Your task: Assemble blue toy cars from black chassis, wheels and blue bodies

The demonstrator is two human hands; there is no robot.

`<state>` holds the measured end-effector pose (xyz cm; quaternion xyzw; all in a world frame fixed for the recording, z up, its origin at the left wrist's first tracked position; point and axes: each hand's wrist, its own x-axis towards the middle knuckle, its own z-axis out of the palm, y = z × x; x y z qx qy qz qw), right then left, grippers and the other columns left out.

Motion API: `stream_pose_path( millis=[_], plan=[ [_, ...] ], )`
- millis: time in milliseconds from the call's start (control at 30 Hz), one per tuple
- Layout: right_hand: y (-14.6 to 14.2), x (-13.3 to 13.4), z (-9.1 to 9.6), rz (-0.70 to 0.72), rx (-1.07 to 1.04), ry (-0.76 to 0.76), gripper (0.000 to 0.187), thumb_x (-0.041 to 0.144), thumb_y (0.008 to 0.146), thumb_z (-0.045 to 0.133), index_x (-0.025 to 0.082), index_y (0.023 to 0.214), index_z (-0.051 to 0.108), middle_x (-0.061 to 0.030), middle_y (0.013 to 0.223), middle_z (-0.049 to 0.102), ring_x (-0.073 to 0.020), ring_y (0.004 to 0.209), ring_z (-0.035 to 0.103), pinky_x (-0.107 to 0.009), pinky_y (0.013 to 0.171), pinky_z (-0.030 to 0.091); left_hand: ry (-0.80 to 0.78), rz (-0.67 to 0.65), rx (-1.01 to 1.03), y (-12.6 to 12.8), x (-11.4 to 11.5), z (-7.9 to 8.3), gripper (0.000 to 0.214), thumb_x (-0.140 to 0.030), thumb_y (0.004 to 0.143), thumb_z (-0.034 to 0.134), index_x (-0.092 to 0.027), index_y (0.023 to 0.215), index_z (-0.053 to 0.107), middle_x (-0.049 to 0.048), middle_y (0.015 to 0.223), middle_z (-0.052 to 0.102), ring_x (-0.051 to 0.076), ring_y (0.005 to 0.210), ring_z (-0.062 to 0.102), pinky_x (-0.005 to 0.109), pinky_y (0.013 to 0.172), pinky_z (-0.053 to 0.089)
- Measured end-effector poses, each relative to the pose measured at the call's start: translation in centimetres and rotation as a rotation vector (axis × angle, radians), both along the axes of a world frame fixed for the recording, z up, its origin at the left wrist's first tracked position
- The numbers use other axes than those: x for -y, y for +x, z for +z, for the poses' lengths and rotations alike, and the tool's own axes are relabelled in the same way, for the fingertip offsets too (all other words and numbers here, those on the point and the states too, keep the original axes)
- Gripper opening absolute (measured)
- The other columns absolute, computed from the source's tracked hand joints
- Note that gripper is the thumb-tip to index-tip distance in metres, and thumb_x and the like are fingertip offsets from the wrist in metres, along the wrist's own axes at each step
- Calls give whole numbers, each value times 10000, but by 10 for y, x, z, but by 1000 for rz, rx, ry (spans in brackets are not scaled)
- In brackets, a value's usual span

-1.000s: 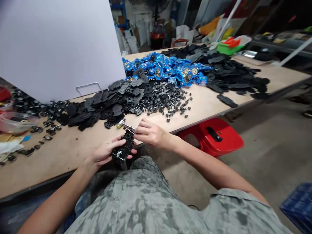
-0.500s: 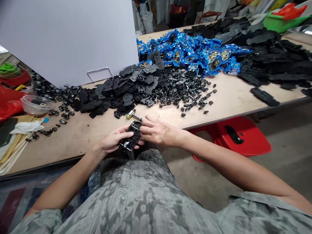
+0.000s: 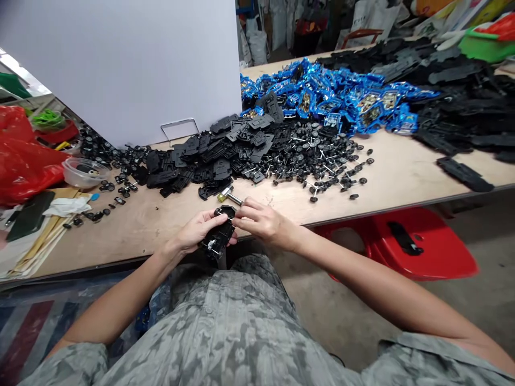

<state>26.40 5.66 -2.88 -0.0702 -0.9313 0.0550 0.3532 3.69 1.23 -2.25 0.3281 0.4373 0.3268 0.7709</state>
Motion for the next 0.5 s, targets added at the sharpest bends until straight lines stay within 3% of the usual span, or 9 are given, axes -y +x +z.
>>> stream_pose_path(
  millis=[133,233,300,367,400,500],
  plan=[
    [-3,7,-10,-47,-131,-33,293,151,1040,465,118,1284,624,-176,1058,692,-242,990,605,-449,844,565,-64,101,-30,3,1,4,231,-317,933,701,-105,1020,670,174,816,791,277,655,786,305,558,641],
    [15,-2,-5,-148,-145,-46,347,141,1021,512,133,1356,601,-170,1100,714,-239,1027,634,-450,880,564,-131,265,-109,1,-3,9,214,-287,956,671,-87,1029,677,210,882,797,290,730,799,328,623,664],
    [46,-24,3,-401,-205,-133,341,199,991,608,202,1329,650,-122,1096,741,-229,1028,662,-439,900,573,-143,351,-158,-6,-8,10,253,-260,940,696,-58,1093,689,241,995,793,304,825,805,346,708,678],
    [91,-57,14,-754,-308,-234,296,305,965,670,256,1254,712,-86,1101,759,-231,1042,686,-436,931,581,-143,425,-172,-14,-13,7,279,-216,925,707,-41,1142,696,252,1147,766,327,975,790,370,822,676],
    [117,-76,19,-901,-345,-261,286,350,975,653,251,1233,725,-88,1109,760,-240,1051,692,-441,941,584,-149,446,-169,-19,-15,4,302,-213,919,713,-44,1169,698,242,1204,751,341,1044,772,387,866,670],
    [190,-137,31,-1170,-369,-311,330,364,1052,501,173,1226,706,-131,1162,732,-241,1046,702,-432,913,600,-183,454,-120,-36,-20,-12,463,-243,917,714,-73,1341,642,216,1307,714,369,1215,691,436,983,625]
  ],
)
